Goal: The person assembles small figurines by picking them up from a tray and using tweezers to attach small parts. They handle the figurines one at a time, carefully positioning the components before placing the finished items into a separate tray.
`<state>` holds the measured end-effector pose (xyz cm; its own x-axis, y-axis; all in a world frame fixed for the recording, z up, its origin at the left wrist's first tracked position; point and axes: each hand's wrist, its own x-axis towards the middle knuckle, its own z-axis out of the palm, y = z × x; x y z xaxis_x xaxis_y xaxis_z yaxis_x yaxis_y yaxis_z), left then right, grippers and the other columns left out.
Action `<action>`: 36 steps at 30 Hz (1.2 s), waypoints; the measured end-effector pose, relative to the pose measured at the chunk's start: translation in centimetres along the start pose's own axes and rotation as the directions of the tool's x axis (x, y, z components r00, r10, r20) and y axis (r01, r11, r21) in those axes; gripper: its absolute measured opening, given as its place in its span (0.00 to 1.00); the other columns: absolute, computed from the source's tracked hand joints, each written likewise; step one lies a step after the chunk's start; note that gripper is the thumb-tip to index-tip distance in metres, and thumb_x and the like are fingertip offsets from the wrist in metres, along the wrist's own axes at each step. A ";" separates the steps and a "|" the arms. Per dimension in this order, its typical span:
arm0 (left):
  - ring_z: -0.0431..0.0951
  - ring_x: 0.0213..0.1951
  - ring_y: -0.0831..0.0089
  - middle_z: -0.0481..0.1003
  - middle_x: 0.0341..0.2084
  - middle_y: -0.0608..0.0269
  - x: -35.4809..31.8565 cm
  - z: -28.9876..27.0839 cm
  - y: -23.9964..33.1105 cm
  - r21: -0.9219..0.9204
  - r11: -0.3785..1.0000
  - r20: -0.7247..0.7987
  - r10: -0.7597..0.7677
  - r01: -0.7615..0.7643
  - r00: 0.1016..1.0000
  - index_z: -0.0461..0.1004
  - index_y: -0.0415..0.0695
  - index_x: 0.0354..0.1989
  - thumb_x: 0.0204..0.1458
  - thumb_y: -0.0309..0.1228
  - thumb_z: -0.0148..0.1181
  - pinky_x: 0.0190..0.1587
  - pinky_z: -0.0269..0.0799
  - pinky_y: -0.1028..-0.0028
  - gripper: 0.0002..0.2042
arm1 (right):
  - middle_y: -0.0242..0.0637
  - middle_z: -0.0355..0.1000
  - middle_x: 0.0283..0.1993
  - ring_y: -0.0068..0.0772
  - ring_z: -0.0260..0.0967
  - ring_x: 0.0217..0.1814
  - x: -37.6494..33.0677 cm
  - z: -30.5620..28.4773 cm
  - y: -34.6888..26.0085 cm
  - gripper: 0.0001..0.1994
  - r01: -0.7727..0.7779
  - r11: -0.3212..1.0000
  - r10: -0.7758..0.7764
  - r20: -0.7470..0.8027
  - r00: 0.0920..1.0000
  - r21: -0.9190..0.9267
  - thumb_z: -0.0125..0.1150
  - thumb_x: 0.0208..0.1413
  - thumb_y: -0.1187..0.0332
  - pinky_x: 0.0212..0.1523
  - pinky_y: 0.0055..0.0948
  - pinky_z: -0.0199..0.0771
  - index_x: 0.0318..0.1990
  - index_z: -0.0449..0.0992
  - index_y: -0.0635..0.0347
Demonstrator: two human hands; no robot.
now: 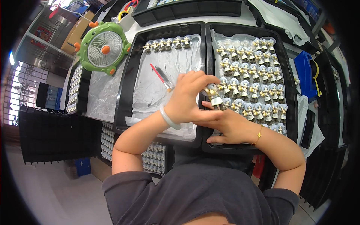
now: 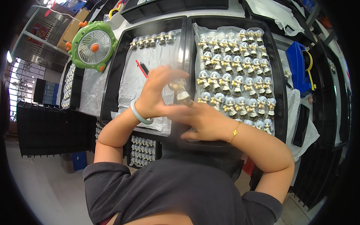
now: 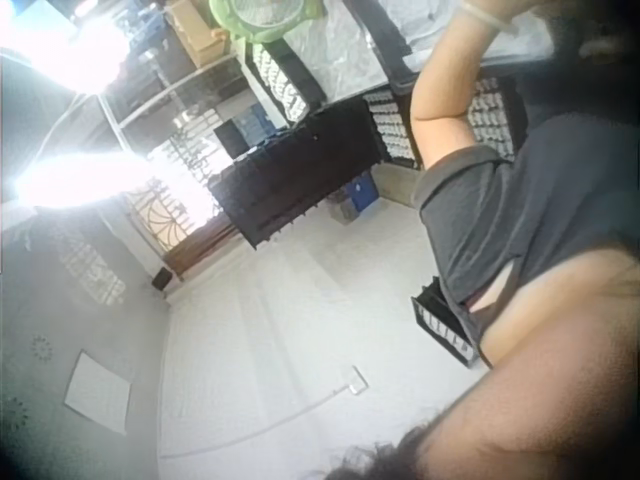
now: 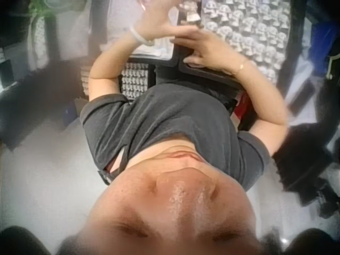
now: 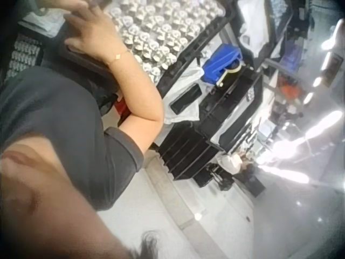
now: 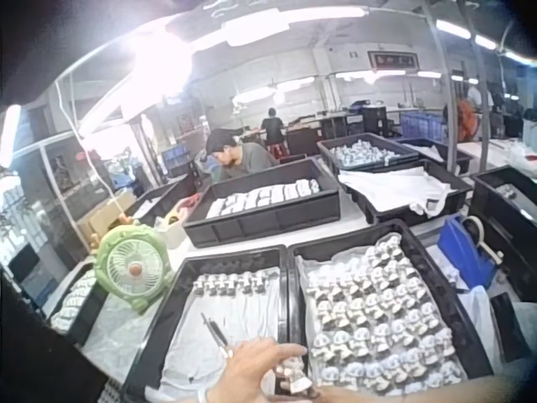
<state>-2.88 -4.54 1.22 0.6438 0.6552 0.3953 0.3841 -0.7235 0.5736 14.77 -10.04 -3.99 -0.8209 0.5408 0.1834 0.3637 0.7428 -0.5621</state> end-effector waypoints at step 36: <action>0.70 0.37 0.61 0.72 0.29 0.60 22.6 10.8 -8.5 0.478 0.852 0.097 0.192 -0.215 0.977 0.75 0.47 0.27 0.40 0.28 0.49 0.38 0.65 0.62 0.08 | 0.37 0.46 0.63 0.41 0.34 0.67 -0.9 1.2 0.1 0.30 -0.002 1.000 0.002 -0.017 1.000 -0.023 0.57 0.43 0.53 0.48 0.39 0.64 0.55 0.60 0.52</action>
<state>15.56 14.05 -2.52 0.7667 0.4801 0.4262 0.5053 -0.8608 0.0607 15.04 -10.91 -5.15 -0.8125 0.5488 0.1965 0.3755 0.7507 -0.5436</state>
